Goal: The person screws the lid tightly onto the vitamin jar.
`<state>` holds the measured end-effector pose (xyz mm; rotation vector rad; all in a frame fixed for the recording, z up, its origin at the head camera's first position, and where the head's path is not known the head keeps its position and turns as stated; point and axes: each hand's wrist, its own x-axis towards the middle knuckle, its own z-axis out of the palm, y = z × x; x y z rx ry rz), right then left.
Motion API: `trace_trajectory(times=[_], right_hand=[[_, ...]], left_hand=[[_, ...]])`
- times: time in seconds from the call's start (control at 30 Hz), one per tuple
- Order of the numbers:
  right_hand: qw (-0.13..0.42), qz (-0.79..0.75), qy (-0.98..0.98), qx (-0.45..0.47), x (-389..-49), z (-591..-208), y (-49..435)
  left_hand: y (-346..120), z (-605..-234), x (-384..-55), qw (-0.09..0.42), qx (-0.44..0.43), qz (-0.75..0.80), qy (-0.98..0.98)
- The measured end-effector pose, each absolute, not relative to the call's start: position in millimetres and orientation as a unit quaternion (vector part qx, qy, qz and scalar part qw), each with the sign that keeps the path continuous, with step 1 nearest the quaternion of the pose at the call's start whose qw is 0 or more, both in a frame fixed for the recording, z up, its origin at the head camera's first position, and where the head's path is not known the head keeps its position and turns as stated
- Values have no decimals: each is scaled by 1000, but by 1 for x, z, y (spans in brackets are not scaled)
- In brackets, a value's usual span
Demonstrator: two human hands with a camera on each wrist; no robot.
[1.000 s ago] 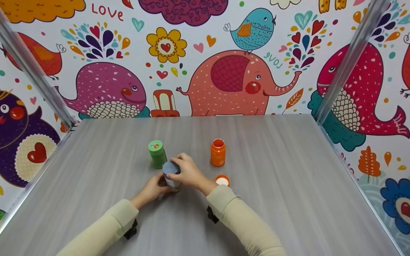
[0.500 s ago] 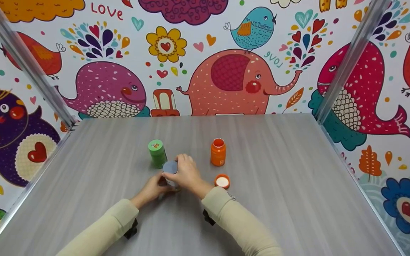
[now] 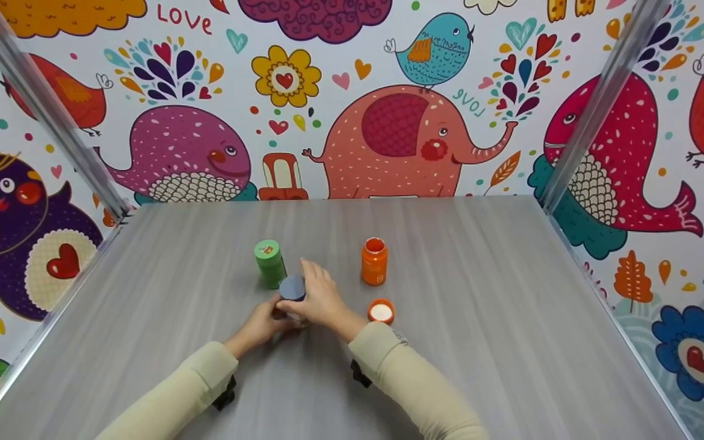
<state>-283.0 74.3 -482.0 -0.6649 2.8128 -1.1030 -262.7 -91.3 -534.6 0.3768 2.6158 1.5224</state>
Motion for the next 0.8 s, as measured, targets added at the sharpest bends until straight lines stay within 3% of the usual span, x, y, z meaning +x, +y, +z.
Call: trace_trajectory(times=[0.17,0.33,0.5,0.8], right_hand=[[32,-345,872,-347,-291,-471,89],[78,-307,847,-428,-298,-457,95],[97,-254,846,-459,-302,-451,95],[71,-224,862,-449,-302,-452,93]], left_hand=[[-91,-536,-264,51,119,500,856],[-91,-537,-265,54,121,508,851],[-91,-538,-266,59,117,511,850],[-89,-537,-265,56,120,513,848]])
